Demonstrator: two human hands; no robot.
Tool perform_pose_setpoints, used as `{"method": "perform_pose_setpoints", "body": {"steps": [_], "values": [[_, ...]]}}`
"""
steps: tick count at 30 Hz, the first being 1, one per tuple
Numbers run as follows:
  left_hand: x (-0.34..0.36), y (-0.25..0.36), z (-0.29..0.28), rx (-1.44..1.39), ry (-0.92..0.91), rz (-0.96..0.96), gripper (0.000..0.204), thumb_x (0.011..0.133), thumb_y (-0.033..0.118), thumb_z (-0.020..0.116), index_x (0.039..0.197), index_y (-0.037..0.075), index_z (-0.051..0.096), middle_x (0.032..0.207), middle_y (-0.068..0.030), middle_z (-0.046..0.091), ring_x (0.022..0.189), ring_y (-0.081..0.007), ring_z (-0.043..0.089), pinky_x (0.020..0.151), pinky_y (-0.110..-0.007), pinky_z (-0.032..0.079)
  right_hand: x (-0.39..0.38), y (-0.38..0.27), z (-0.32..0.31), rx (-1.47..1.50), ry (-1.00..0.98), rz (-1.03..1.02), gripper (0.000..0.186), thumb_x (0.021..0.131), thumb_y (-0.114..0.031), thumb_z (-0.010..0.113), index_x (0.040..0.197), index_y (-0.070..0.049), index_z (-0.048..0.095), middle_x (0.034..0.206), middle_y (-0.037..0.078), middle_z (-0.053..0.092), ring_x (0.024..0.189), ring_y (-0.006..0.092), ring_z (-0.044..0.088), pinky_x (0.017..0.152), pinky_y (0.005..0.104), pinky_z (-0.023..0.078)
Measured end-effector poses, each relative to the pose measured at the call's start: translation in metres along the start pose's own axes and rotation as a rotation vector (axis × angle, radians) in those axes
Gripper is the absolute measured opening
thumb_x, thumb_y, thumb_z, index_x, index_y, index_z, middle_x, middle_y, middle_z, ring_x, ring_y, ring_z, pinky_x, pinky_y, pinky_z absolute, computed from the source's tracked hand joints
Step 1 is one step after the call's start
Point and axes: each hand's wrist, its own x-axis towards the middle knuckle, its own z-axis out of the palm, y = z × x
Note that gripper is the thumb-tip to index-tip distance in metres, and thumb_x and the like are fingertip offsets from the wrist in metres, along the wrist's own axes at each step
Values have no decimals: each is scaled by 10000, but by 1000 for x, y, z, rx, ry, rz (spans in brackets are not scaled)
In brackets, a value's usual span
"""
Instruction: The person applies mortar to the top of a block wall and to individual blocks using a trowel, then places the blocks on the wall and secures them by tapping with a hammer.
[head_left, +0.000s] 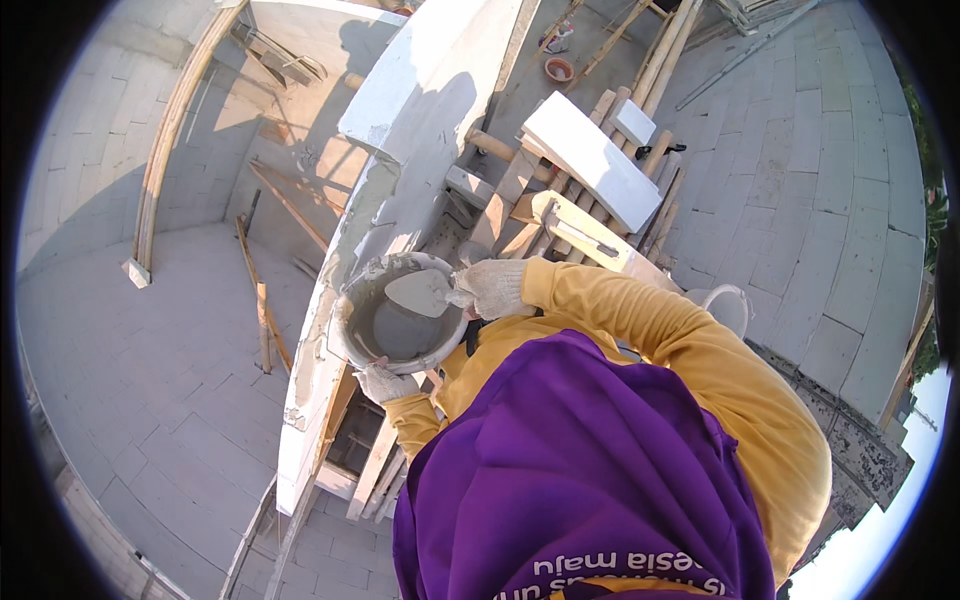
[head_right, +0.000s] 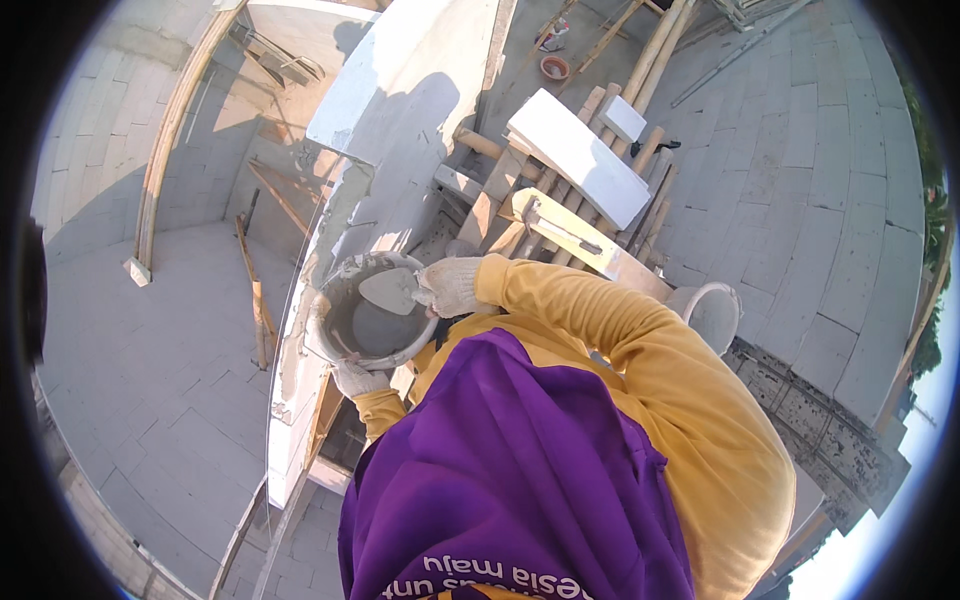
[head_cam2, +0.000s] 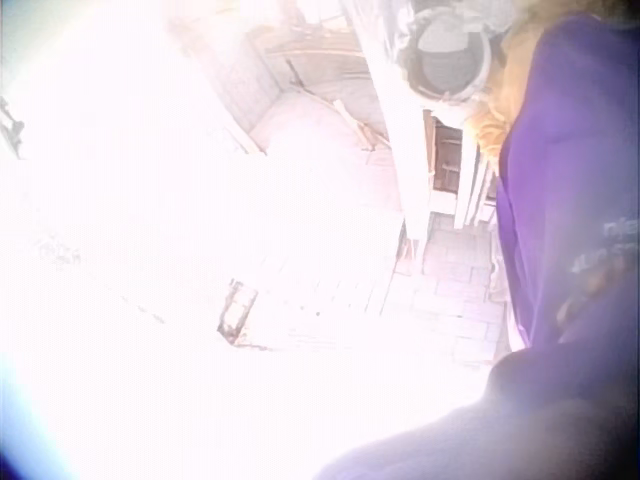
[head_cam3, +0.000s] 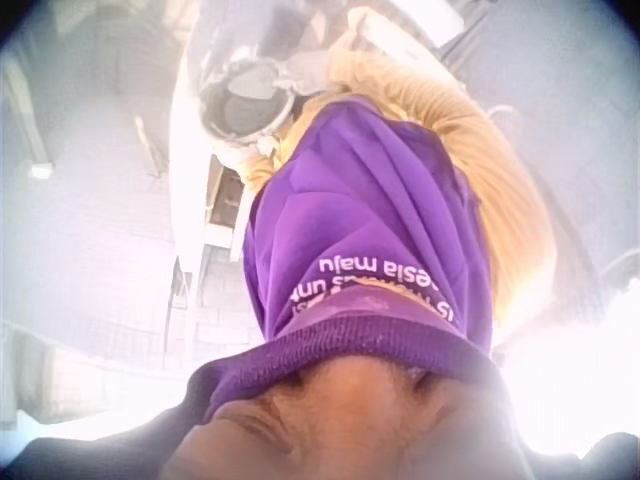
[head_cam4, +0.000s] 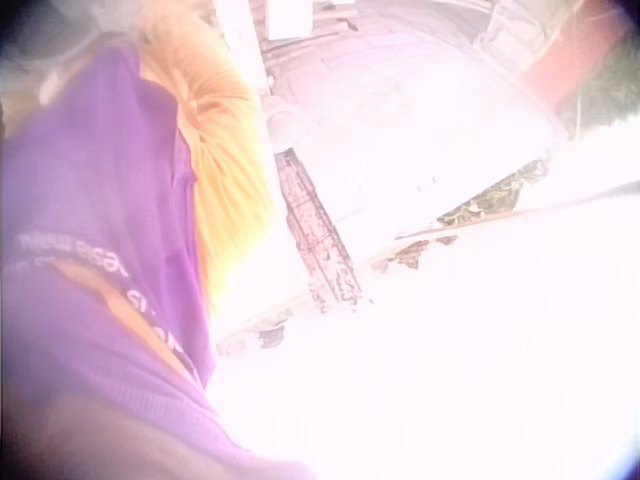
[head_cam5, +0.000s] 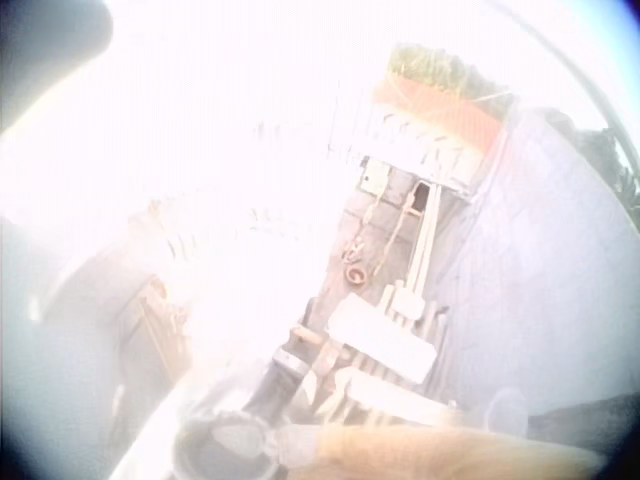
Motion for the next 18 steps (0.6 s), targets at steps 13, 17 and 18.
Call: {"method": "perform_pose_setpoints", "body": {"steps": [13, 17, 18], "values": [[89, 20, -2, 225, -520, 751, 242, 765, 20, 677, 1002, 23, 627, 991, -199, 655, 940, -343, 649, 814, -439, 521, -61, -10, 66, -181, 532, 190, 430, 867, -265, 644, 1240, -51, 648, 1052, 193, 648, 1026, 345, 648, 861, 482, 527], [78, 64, 39, -143, -772, 464, 292, 812, 64, 681, 1099, 32, 635, 1101, -196, 656, 977, -319, 657, 847, -436, 528, -38, -48, 62, -53, 784, 188, 370, 854, -302, 689, 1084, -13, 697, 1014, 213, 679, 985, 343, 687, 809, 468, 554], [76, 74, 50, -208, -811, 394, 299, 829, 76, 670, 1121, 36, 623, 1117, -190, 651, 992, -313, 652, 861, -434, 523, -28, -56, 56, -21, 787, 147, 334, 842, -298, 704, 1035, -26, 721, 1001, 207, 702, 955, 343, 708, 805, 461, 564]]}}
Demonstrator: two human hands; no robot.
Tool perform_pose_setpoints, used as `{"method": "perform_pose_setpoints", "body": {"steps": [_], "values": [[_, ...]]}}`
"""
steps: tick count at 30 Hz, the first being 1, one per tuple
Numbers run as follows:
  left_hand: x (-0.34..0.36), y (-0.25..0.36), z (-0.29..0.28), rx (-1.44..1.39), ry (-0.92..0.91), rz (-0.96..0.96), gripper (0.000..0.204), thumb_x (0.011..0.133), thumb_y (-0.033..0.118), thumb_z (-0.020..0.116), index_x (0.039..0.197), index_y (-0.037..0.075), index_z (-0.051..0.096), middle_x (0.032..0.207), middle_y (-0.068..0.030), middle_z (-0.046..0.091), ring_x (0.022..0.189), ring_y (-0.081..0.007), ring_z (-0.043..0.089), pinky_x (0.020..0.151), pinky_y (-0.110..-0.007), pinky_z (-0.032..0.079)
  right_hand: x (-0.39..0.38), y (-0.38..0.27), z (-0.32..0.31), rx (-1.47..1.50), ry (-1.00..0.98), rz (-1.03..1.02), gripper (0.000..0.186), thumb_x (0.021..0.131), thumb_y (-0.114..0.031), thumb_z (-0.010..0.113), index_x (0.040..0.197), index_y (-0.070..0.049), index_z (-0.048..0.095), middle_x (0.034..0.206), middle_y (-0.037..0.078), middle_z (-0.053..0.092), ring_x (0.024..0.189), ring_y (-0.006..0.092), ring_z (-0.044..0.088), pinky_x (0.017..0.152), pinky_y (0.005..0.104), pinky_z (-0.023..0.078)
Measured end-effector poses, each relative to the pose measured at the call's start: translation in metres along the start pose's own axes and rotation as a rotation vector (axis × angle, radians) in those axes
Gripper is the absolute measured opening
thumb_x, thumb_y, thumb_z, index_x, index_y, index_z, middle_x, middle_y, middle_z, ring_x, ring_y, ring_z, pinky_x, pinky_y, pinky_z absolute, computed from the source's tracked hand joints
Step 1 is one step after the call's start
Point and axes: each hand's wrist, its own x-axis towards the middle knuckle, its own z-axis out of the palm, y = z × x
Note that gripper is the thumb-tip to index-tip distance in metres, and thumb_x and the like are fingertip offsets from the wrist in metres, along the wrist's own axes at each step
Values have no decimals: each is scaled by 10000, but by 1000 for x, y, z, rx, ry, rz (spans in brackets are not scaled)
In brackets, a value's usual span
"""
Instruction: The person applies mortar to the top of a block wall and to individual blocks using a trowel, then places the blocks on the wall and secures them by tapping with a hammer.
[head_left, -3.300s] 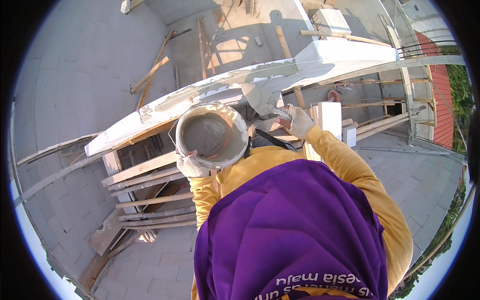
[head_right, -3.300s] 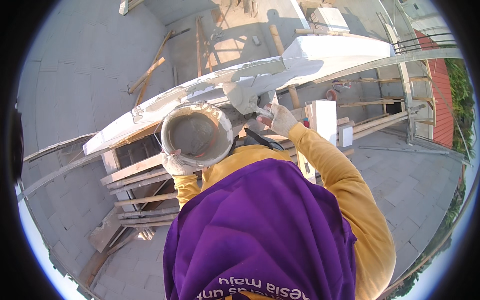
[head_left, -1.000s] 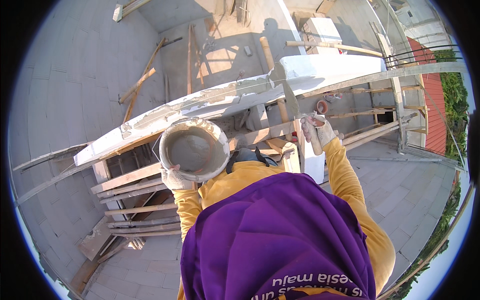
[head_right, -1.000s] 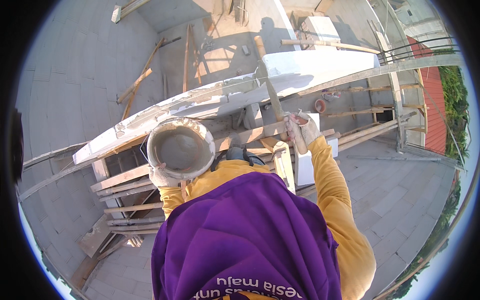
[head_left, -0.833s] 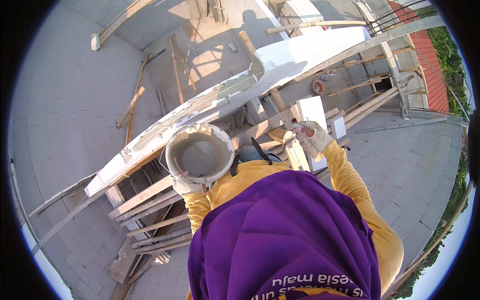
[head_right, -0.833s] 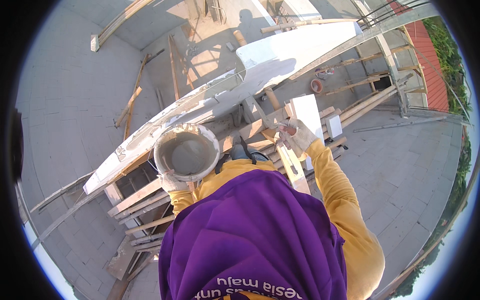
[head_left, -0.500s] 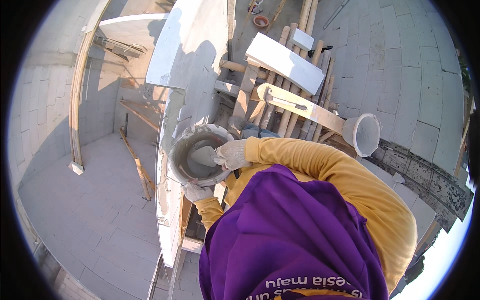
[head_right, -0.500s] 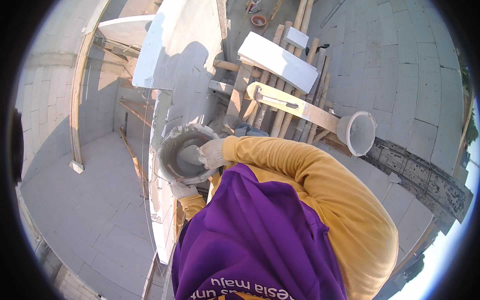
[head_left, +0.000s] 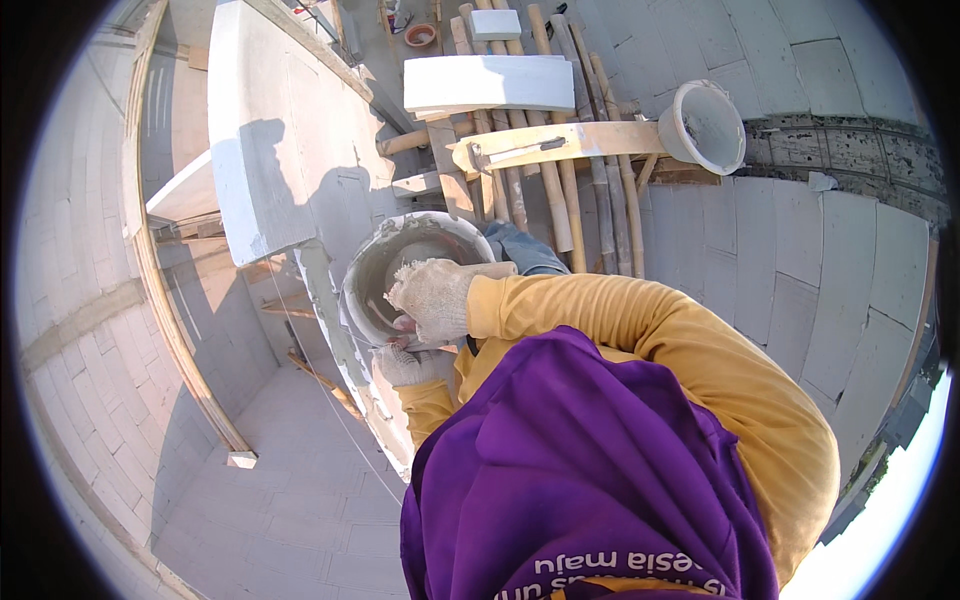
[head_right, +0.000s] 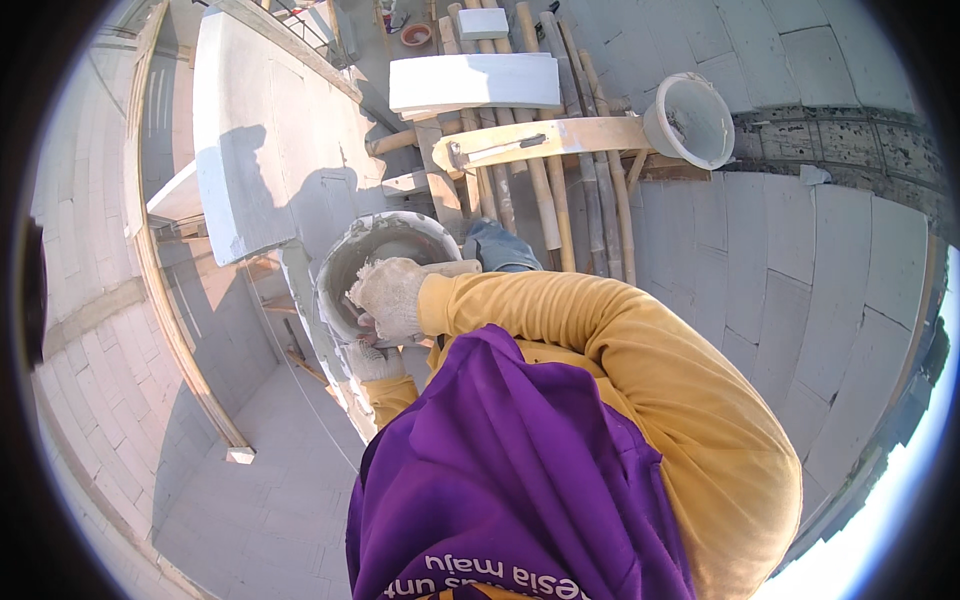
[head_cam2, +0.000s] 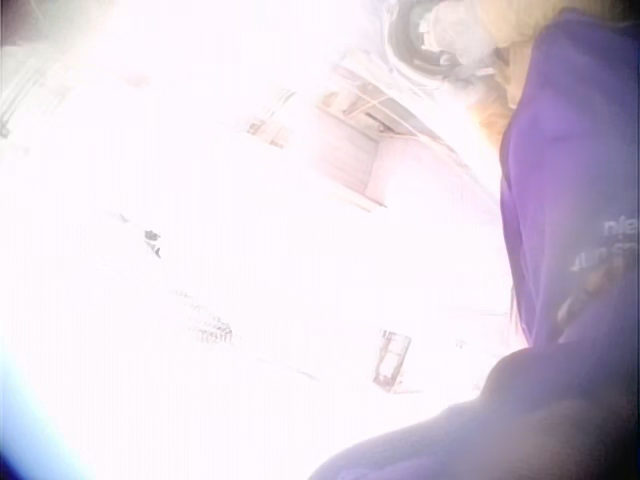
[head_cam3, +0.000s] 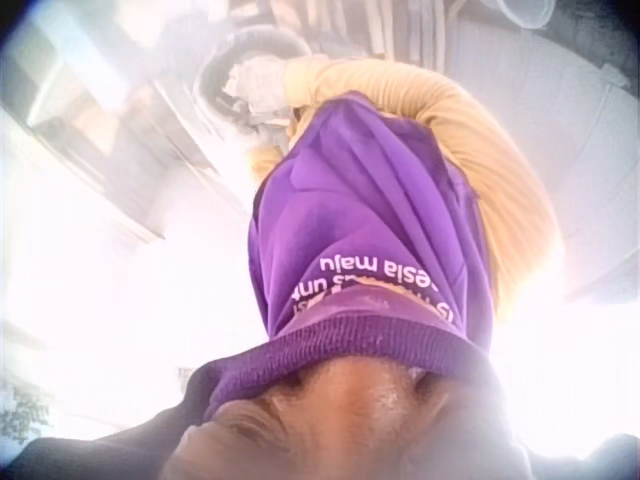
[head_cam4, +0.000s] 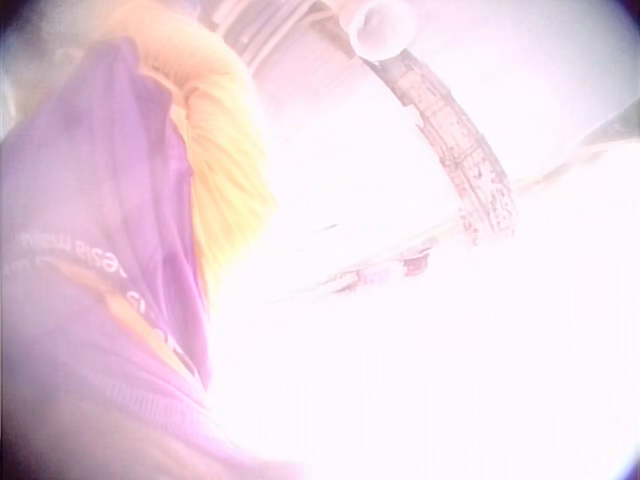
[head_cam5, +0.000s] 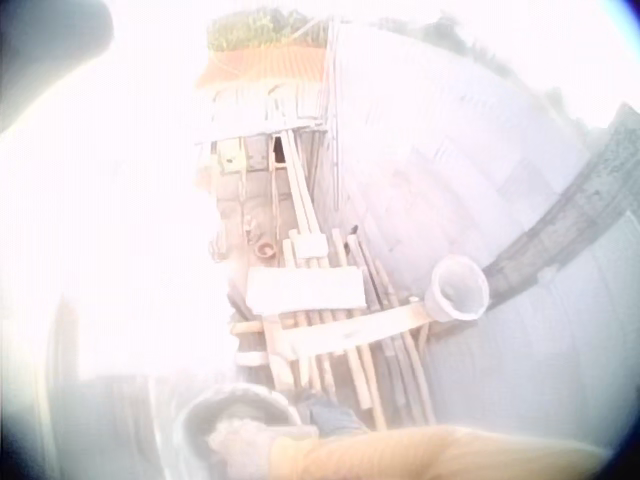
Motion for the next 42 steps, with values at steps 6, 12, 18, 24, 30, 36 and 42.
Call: {"method": "perform_pose_setpoints", "body": {"steps": [6, 12, 18, 24, 30, 36, 42], "values": [[33, 41, 50, -667, -123, -289, 342, 930, 146, 607, 1256, 66, 547, 1212, -156, 616, 1079, -277, 620, 946, -421, 495, 26, -36, -1, -49, 91, 108, 319, 785, -291, 758, 997, -53, 740, 932, 169, 742, 897, 326, 740, 746, 432, 584], [23, 77, 67, -1394, -163, -597, 388, 1031, 217, 545, 1392, 96, 471, 1308, -122, 581, 1166, -241, 589, 1031, -408, 468, 11, -33, 0, -141, 259, 165, 307, 767, -230, 750, 1028, -71, 721, 955, 157, 735, 913, 305, 736, 775, 431, 578], [32, 76, 47, -438, -311, -65, 413, 1027, 226, 590, 1400, 96, 469, 1306, -105, 590, 1148, -241, 603, 1026, -411, 470, 6, -20, 36, 570, 694, 315, 340, 831, -253, 685, 1098, -43, 696, 860, 202, 650, 879, 377, 674, 811, 483, 523], [43, -6, -1, -619, -214, -425, 660, 989, 372, 650, 1508, 74, 373, 1403, -127, 547, 1231, -271, 560, 1023, -464, 438, -20, 33, -5, 609, 734, 329, 308, 1025, -315, 551, 1017, -28, 662, 667, 123, 549, 708, 262, 621, 671, 450, 472], [-10, -53, -45, -541, -178, -623, 806, 976, 575, 569, 1570, 117, 276, 1568, -149, 390, 1406, -323, 418, 1124, -530, 324, -75, 76, -40, 524, 944, 482, 424, 1000, -357, 559, 787, 1, 638, 693, 222, 643, 743, 397, 663, 691, 472, 489], [-99, -171, -74, -612, -38, -916, 568, 970, 530, 601, 1412, 188, 501, 1432, -110, 552, 1337, -291, 485, 998, -506, 414, -140, 137, -73, 340, 983, 655, 336, 1001, -314, 608, 949, 16, 640, 668, 75, 578, 570, 142, 576, 503, 319, 478], [-119, -240, -63, -744, -14, -1059, 325, 989, 393, 574, 1272, 236, 605, 1282, -17, 620, 1160, -208, 563, 759, -356, 435, -192, 194, -117, 344, 923, 890, 209, 944, -151, 611, 1045, 18, 683, 808, 190, 690, 668, 246, 715, 587, 351, 581]]}}
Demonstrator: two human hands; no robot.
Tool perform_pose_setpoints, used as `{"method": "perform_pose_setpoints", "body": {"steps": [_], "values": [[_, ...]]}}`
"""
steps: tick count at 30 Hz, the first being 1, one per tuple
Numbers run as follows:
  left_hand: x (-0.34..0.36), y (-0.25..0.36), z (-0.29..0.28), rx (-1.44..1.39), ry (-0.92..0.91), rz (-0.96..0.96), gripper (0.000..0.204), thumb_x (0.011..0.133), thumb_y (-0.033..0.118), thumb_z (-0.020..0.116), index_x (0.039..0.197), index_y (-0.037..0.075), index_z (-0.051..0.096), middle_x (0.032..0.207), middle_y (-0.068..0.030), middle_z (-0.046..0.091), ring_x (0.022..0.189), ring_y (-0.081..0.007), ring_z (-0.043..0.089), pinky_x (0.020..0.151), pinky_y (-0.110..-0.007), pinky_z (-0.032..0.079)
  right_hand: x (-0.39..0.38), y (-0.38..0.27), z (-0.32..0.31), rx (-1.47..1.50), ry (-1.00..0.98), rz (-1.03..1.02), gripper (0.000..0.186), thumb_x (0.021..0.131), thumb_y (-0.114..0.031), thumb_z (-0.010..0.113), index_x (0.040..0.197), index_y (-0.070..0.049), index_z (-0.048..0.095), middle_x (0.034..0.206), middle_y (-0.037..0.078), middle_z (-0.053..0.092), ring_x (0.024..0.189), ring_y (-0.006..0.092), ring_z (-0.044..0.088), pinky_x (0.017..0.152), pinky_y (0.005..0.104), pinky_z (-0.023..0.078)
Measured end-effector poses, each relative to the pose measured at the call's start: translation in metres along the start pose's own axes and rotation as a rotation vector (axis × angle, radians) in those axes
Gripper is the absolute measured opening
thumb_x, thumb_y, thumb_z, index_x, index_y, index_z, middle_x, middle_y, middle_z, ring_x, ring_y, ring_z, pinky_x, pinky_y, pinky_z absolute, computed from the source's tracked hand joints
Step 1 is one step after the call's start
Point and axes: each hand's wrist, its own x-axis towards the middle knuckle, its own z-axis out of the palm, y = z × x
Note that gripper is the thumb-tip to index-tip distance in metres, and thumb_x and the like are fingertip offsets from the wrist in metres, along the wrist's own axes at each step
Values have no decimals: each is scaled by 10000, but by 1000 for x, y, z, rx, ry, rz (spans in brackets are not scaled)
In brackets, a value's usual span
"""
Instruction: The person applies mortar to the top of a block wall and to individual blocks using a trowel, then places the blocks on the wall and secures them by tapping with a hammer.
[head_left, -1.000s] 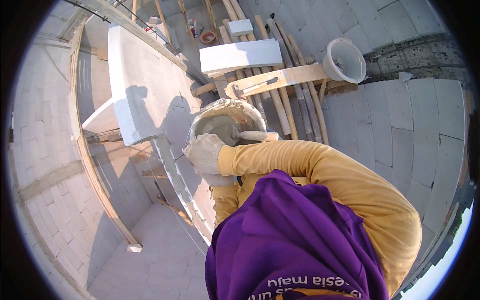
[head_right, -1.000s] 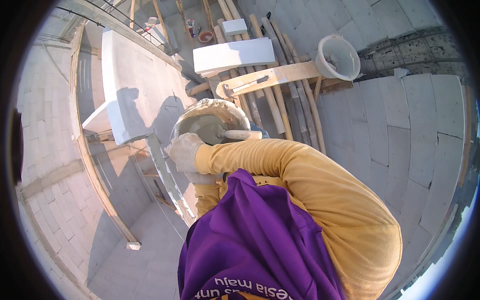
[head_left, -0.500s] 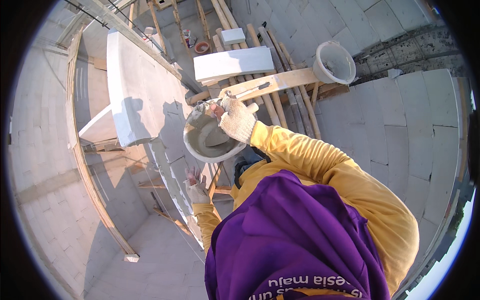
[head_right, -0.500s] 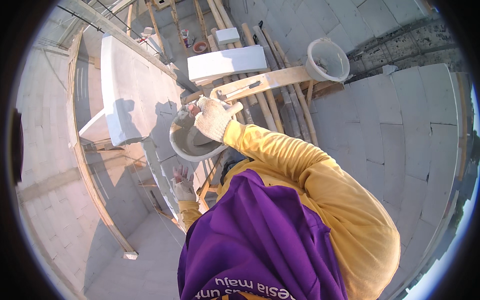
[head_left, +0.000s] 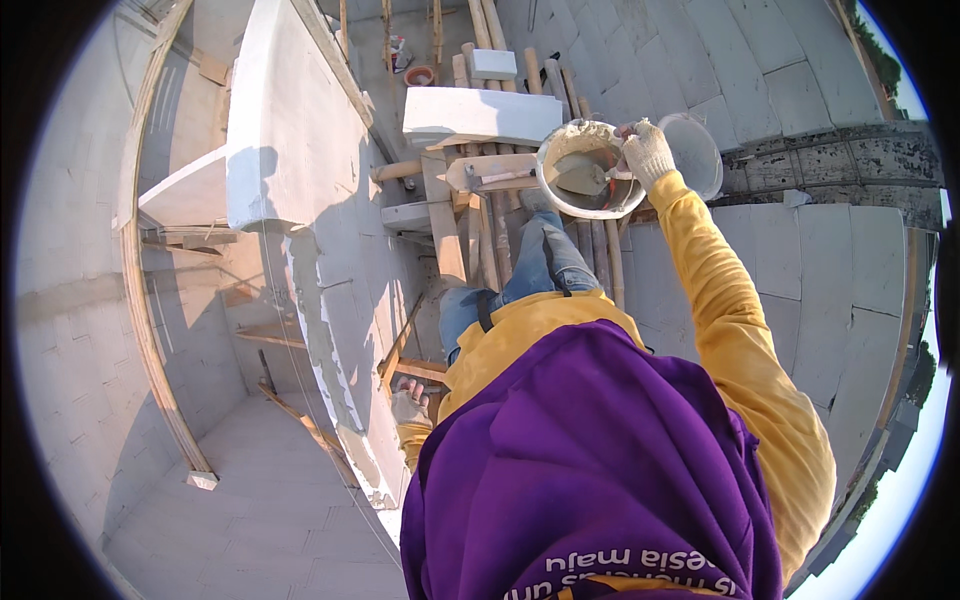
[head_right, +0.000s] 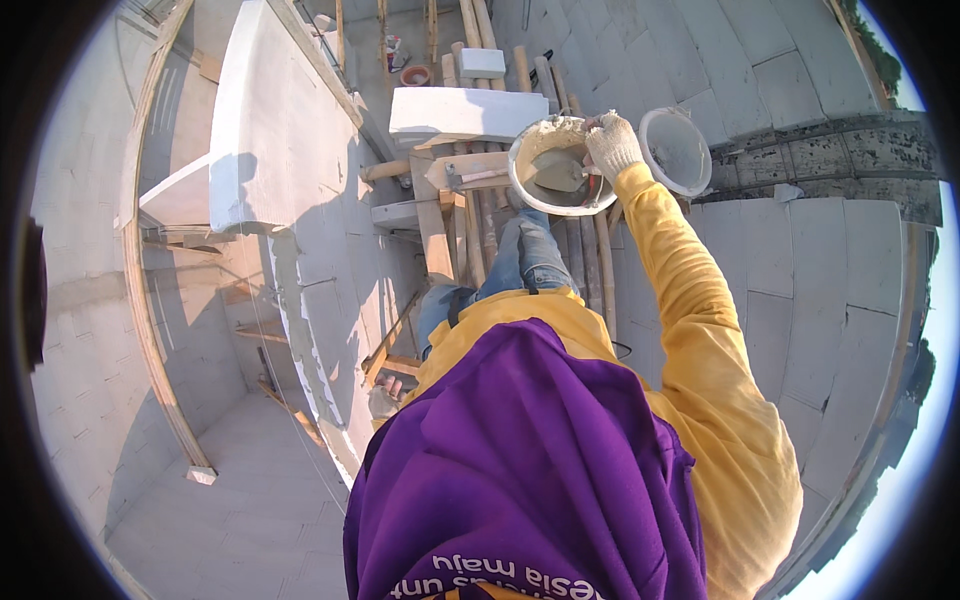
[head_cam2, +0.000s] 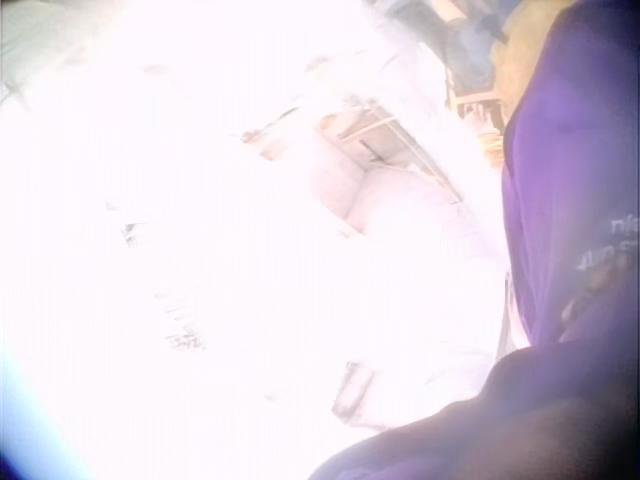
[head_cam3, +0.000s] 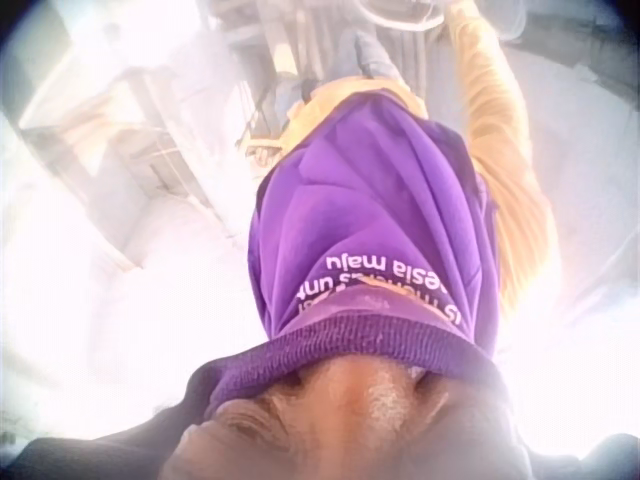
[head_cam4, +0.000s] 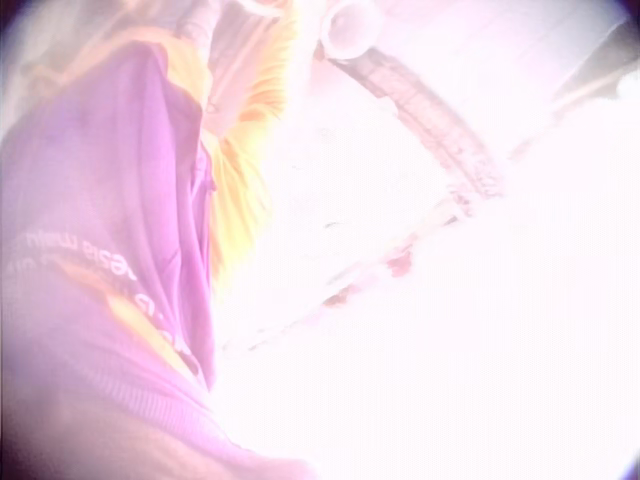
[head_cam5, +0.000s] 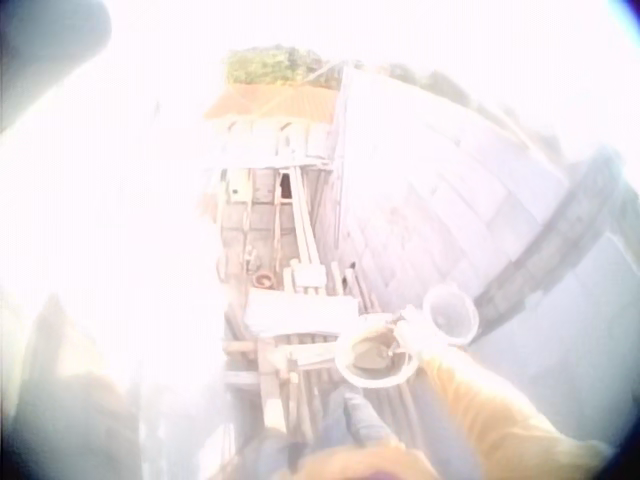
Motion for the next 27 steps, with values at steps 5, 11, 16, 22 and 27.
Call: {"method": "perform_pose_setpoints", "body": {"steps": [5, 11, 16, 22, 27], "values": [[17, 22, 30, -162, 65, 82, 104, 995, 307, 566, 1016, 220, 617, 1060, 25, 620, 803, -139, 545, 571, -284, 397, 77, 85, -28, -1349, -24, -552, 297, 791, -264, 791, 994, -50, 753, 982, 132, 741, 960, 289, 704, 861, 380, 560], [13, 31, 65, -186, -164, 218, 126, 992, 254, 559, 1013, 147, 621, 929, 19, 570, 746, -128, 531, 523, -263, 388, 143, 172, -40, -1417, -134, -410, 367, 788, -356, 791, 997, -57, 751, 971, 130, 749, 1013, 313, 687, 864, 401, 557], [-5, 25, 128, -145, 1, 185, 123, 971, 150, 542, 1042, 113, 634, 977, 7, 610, 801, -125, 581, 541, -233, 401, 189, 240, -33, -794, -213, -185, 310, 767, -238, 771, 989, -27, 728, 913, 196, 723, 916, 354, 694, 824, 435, 554], [29, 27, 225, 84, 46, 217, 265, 936, 65, 504, 1147, 113, 658, 993, 6, 632, 812, -123, 612, 579, -241, 440, 154, 176, -11, -455, -287, 67, 210, 843, -84, 551, 976, -5, 693, 862, 146, 721, 796, 270, 718, 741, 378, 550], [86, 37, 323, 1, -108, 175, 294, 971, 48, 523, 1249, 5, 609, 1053, -61, 641, 908, -143, 618, 795, -234, 488, 168, 175, 2, -423, -431, 147, 235, 839, -142, 573, 993, -22, 705, 884, 156, 729, 846, 273, 717, 802, 394, 552]]}}
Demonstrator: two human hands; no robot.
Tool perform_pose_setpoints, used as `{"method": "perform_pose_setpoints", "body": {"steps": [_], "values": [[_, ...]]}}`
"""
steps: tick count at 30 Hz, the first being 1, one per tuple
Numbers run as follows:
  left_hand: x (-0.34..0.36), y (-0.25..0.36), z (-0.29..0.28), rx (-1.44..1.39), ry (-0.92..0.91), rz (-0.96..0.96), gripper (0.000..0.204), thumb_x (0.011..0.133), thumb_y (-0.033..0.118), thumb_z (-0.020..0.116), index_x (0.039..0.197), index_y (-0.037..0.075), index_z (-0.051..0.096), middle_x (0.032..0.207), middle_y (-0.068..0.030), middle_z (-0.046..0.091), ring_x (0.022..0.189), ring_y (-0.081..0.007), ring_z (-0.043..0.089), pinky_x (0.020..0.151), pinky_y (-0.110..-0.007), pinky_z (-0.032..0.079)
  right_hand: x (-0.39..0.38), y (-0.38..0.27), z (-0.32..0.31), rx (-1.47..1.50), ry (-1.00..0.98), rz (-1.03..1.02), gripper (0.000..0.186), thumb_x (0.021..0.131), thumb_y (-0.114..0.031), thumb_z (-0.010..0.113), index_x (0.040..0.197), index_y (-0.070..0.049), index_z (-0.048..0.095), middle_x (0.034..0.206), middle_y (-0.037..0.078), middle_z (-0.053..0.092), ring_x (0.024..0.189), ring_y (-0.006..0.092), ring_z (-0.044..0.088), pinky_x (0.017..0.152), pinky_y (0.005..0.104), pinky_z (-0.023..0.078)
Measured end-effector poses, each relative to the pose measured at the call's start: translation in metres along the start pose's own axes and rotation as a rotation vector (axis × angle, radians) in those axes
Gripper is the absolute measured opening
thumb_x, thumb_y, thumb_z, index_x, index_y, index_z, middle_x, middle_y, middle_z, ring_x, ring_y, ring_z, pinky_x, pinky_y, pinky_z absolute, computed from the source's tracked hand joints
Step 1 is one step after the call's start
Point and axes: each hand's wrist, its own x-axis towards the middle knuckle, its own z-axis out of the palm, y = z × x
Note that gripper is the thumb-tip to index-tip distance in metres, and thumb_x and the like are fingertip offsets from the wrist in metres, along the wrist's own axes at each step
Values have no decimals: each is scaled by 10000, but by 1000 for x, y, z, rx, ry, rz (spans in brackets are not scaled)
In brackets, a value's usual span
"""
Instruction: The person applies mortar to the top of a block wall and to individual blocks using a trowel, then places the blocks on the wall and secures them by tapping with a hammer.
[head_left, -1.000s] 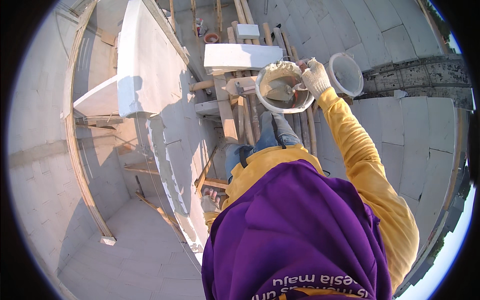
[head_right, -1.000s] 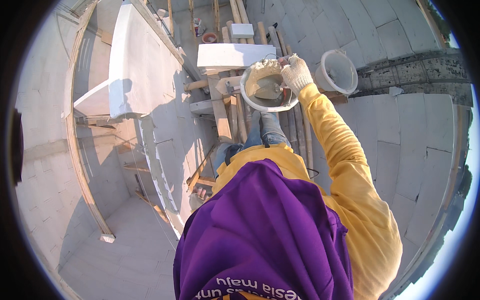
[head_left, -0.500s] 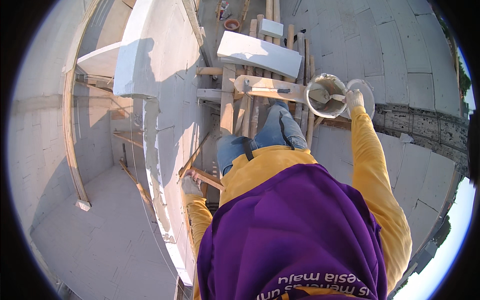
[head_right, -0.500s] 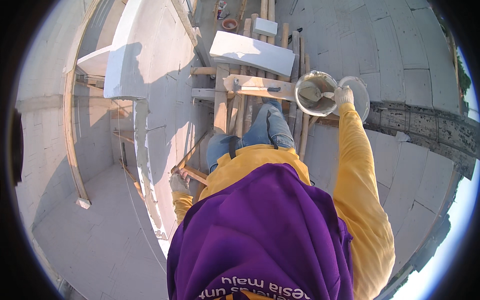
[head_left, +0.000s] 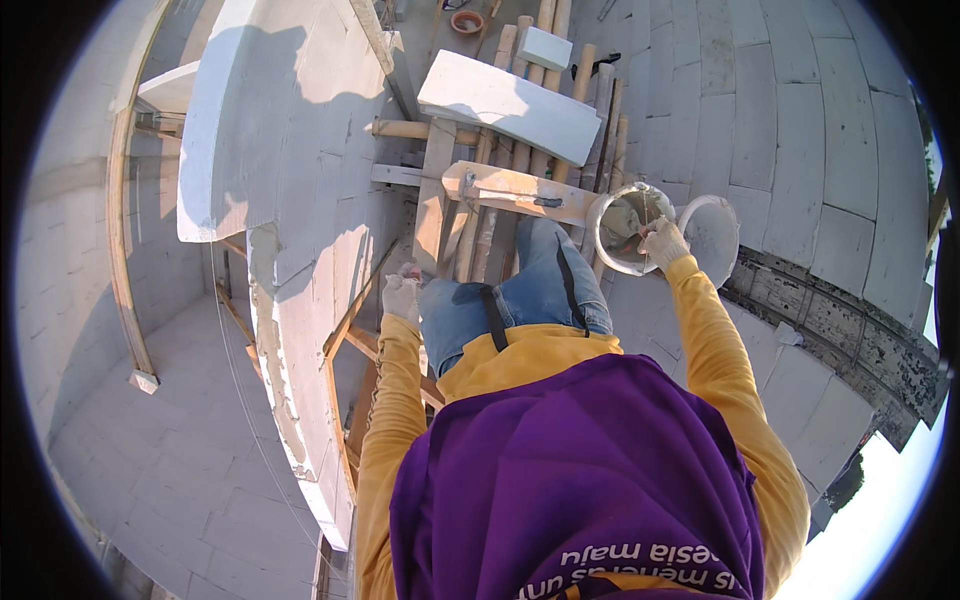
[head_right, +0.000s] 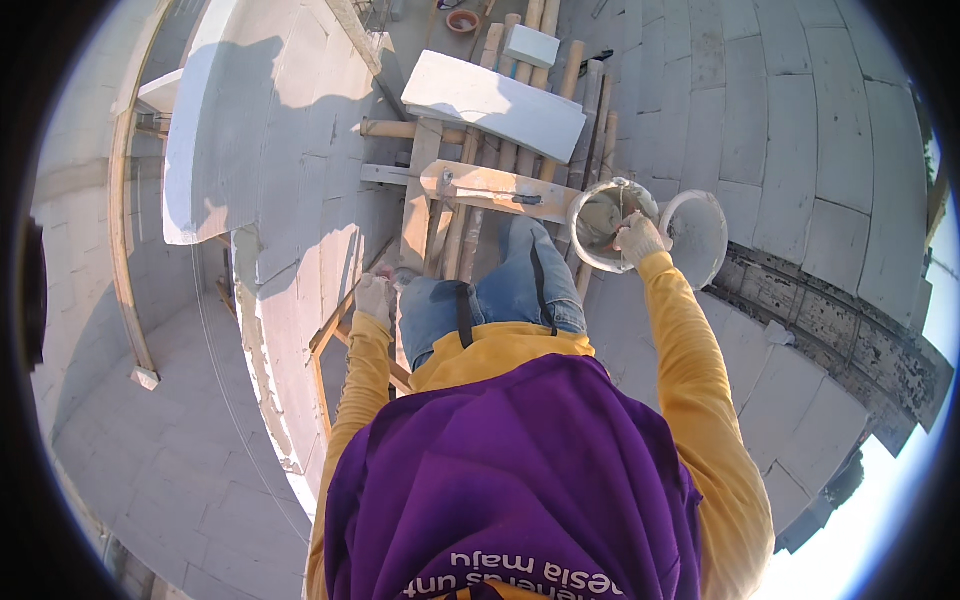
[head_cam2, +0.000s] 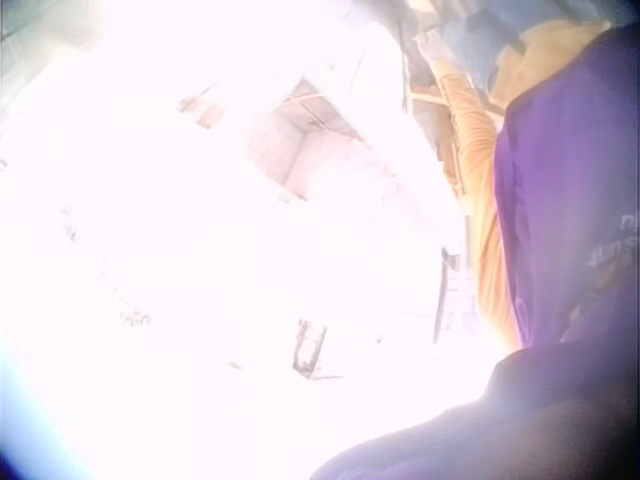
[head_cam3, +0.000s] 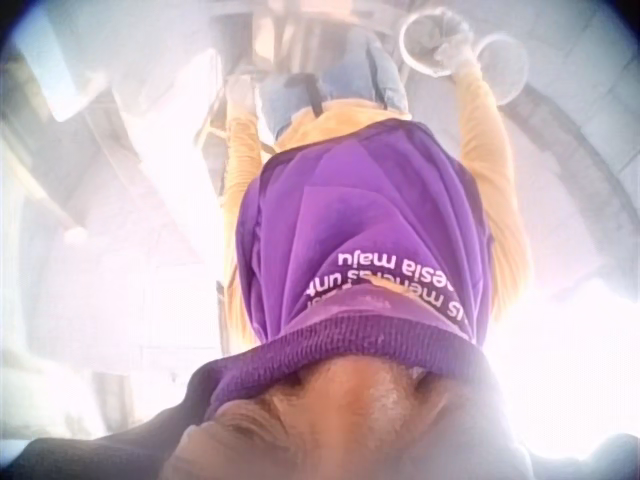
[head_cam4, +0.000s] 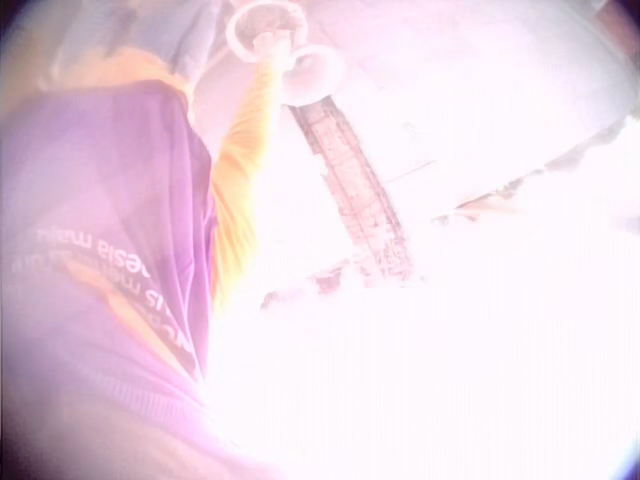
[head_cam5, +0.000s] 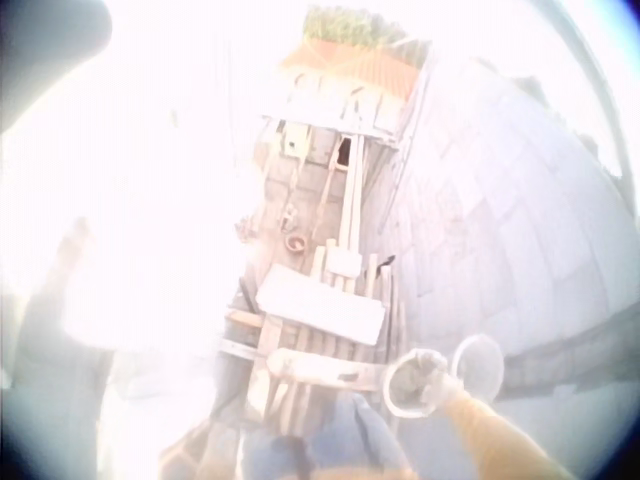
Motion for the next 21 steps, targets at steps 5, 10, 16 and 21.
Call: {"method": "perform_pose_setpoints", "body": {"steps": [5, 10, 16, 21], "values": [[95, -20, 62, 217, -86, 98, 425, 960, 108, 637, 1336, -69, 550, 1127, -106, 652, 1021, -164, 620, 888, -240, 488, -7, -34, 1, -464, -106, -14, 257, 854, -207, 617, 1019, -37, 717, 966, 170, 738, 946, 335, 706, 874, 434, 544], [151, -11, 137, 733, 53, 191, 532, 956, 257, 652, 1320, -116, 544, 1192, -190, 674, 1159, -252, 637, 972, -328, 495, 20, -119, -32, -538, 57, -136, 355, 890, -350, 695, 1041, -29, 698, 980, 228, 721, 985, 419, 686, 874, 487, 529], [210, 3, 194, 1323, 381, 225, 603, 950, 500, 544, 1214, -34, 637, 1233, -283, 641, 1150, -423, 621, 973, -475, 498, 217, -139, 22, -512, 96, -333, 322, 896, -283, 740, 1036, -5, 660, 870, 174, 717, 874, 348, 711, 800, 438, 544], [246, -5, 197, 1161, 393, 141, 526, 997, 445, 486, 1077, -33, 690, 1071, -302, 679, 1057, -473, 634, 917, -502, 496, 350, -121, 159, 910, -319, 399, 547, 886, -331, 774, 1245, 24, 564, 1178, 227, 621, 988, 328, 662, 889, 465, 543]]}}
